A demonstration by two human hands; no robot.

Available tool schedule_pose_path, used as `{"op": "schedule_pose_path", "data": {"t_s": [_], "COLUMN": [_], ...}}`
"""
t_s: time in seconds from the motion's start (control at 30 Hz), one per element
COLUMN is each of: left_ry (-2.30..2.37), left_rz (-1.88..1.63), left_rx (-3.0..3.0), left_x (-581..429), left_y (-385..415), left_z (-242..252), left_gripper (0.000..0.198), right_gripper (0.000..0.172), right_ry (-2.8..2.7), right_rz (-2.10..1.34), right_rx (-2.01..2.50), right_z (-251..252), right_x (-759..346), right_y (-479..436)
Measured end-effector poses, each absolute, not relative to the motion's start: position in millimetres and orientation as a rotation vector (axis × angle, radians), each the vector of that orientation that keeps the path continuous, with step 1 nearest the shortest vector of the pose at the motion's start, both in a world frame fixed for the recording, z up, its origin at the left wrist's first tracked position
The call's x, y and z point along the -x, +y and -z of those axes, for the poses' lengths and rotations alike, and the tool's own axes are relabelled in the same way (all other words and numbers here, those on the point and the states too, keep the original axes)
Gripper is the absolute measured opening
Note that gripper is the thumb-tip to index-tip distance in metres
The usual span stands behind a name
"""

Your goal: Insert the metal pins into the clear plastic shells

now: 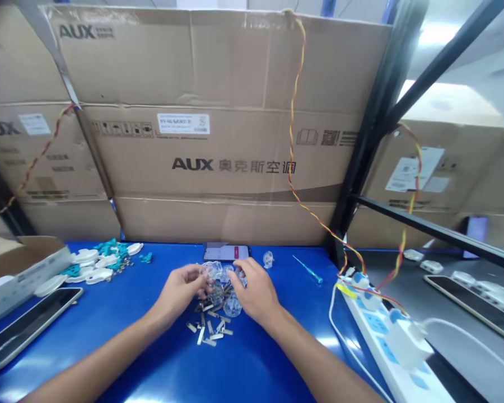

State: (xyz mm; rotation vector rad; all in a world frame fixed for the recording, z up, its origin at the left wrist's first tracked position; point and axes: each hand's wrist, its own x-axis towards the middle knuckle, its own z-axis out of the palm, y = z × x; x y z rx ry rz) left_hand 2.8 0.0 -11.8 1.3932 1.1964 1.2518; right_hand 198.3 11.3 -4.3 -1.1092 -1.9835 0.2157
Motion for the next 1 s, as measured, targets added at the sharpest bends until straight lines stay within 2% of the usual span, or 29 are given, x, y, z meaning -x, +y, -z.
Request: {"op": "schedule_pose_path", "data": {"t_s": [0.17, 0.3, 0.4, 0.5, 0.6, 0.77, 1.0], "left_ry": [1.168, 1.139, 1.087, 1.087, 1.103, 1.106, 1.234], "left_rz": [-1.228, -1.203, -1.111, -1.064, -1.049, -1.061, -1.129], "left_rx": [-1.516, -1.508, -1.545, -1.572, -1.571, -1.507, -1.533], "left_x": [-6.2, -9.5, -10.0, -9.0, -8.5, -8.6, -8.1], "left_y": [-4.8, -8.2, -7.5, -6.4, -6.4, -3.7, -6.4], "left_z": [16.3, 17.1, 17.3, 18.3, 19.3, 21.3, 18.7], "left_gripper": [0.024, 0.036, 0.023, 0.013, 0.014, 0.016, 0.014], "right_gripper": [0.014, 0.015, 0.016, 0.018, 0.017, 0.005, 0.009], "right_ry": [-2.038, -2.036, -2.028, -2.042, -2.050, -1.974, -2.185], "right_rz": [-0.378, -0.472, -0.489, -0.477, -0.450, -0.319, -0.165], "right_rx": [1.010, 0.985, 0.994, 0.996, 1.008, 1.086, 0.964], "right_z": [-0.1, -2.3, -2.1, -1.1, 0.3, -0.8, -3.0], "right_x": [-191.3, -186.9, -186.0, -186.3, -187.0, -188.5, -183.6], "right_y": [2.5, -3.0, -3.7, -2.9, -1.4, -2.6, -13.1]}}
